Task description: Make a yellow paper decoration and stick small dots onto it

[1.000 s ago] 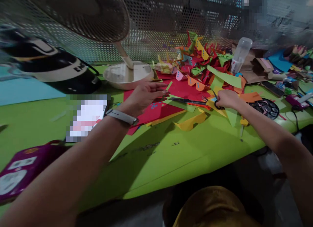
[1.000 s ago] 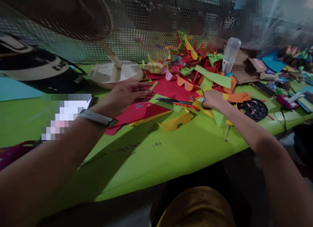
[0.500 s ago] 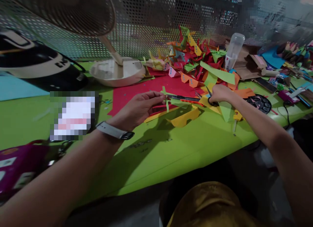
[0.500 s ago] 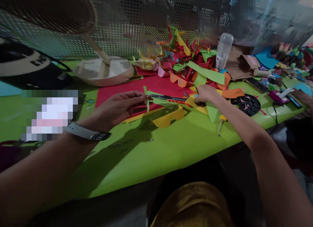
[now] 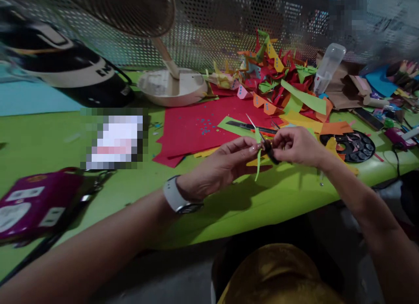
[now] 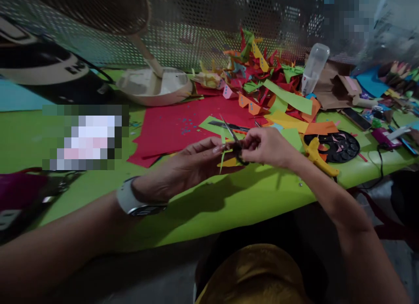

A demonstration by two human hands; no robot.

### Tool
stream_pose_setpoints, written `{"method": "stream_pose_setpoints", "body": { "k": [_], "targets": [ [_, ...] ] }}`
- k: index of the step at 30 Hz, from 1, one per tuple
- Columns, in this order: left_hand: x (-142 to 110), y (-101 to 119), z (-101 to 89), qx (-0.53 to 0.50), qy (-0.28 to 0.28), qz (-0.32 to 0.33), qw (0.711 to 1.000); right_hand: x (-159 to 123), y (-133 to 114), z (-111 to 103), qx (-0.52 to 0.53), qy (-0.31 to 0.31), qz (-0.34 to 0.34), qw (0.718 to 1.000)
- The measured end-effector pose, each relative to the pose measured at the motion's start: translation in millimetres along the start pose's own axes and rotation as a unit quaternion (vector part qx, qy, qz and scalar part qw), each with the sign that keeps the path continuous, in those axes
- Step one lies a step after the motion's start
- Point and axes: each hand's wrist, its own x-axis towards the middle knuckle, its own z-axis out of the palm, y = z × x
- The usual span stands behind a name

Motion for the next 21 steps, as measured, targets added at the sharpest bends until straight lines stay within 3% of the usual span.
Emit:
{"method": "stream_pose_setpoints", "body": {
  "k": [3, 6, 11, 16, 21],
  "targets": [
    [-3.0, -10.1, 2.5, -0.013, 0.019, -0.005, 1.0, -7.1, -6.3, 17.1, -0.17, 0.021, -0.071, 0.983],
    [-4.7, -15.9, 2.7, -0.025, 0.04, 0.012, 0.999, -10.5, -5.9, 23.9, -0.251, 0.057, -0.056, 0.965],
    [-6.6, -19.1, 5.4, 0.005, 0.035, 0.058, 0.998, -11.5, -8.5, 19.0, -0.211, 0.05, 0.017, 0.976],
    [-11.9, -15.8, -1.8, 0.104, 0.036, 0.118, 0.987, -6.2, -6.5, 6.2, -0.169, 0.085, 0.011, 0.982],
    [-21.9, -13.5, -9.7, 0.141, 0.035, 0.151, 0.978, -5.7, -2.8, 17.0, -0.164, 0.02, -0.017, 0.986]
  ]
}}
